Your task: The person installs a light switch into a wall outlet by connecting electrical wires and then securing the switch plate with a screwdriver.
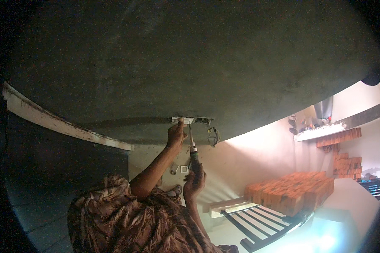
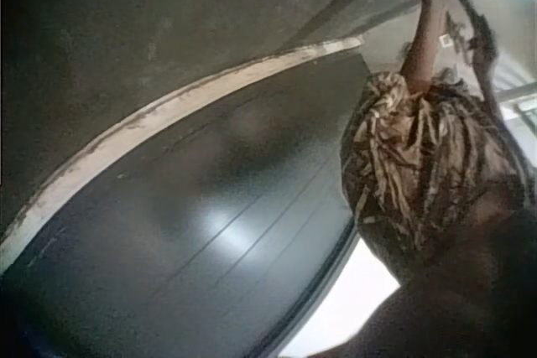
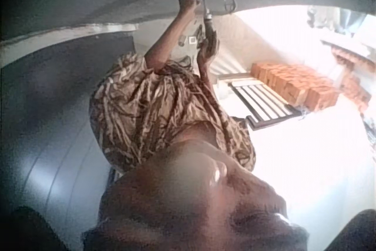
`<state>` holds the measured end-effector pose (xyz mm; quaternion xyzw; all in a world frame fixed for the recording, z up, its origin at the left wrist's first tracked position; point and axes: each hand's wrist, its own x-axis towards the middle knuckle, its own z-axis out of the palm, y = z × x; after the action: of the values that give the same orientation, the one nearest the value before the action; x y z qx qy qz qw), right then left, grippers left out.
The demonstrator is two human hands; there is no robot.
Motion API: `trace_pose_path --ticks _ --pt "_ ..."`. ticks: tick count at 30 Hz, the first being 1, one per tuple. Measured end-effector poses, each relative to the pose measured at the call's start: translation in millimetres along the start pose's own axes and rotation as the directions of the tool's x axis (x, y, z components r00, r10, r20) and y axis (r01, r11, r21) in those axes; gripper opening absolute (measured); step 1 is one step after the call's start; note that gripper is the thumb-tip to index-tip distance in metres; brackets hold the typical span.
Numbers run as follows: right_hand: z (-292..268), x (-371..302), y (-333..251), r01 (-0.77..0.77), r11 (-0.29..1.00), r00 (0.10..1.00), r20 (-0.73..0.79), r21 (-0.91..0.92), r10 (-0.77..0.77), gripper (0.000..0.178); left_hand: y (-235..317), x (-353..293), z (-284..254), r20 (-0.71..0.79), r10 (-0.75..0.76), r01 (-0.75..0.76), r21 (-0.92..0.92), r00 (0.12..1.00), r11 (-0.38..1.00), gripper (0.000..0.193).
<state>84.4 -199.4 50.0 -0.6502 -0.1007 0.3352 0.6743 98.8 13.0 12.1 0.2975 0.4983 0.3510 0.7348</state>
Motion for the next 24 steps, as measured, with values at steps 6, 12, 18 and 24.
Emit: trace_pose_path --ticks 6,12,18,24 --pt "-38.8 20.4 32.2 -0.638 0.424 0.770 0.519 0.642 0.372 0.046 1.3 -4.0 5.2 0.003 -0.034 0.034 -0.038 0.999 0.999 0.072" --pt "19.5 -6.2 -13.4 0.223 0.972 0.970 -0.083 -0.073 -0.229 0.045 0.7 -0.9 0.0 -0.001 0.007 -0.007 -0.030 1.000 1.000 0.067" --pt "-35.5 21.4 48.7 -0.383 0.711 0.906 0.391 0.590 0.164 0.037 6.8 -6.0 9.5 0.042 -0.003 0.003 -0.018 0.999 1.000 0.069" --pt "-11.0 4.1 31.9 0.125 0.992 0.984 0.130 0.004 -0.124 0.039 8.9 -9.4 0.5 0.036 0.002 -0.002 -0.005 0.999 1.000 0.075"
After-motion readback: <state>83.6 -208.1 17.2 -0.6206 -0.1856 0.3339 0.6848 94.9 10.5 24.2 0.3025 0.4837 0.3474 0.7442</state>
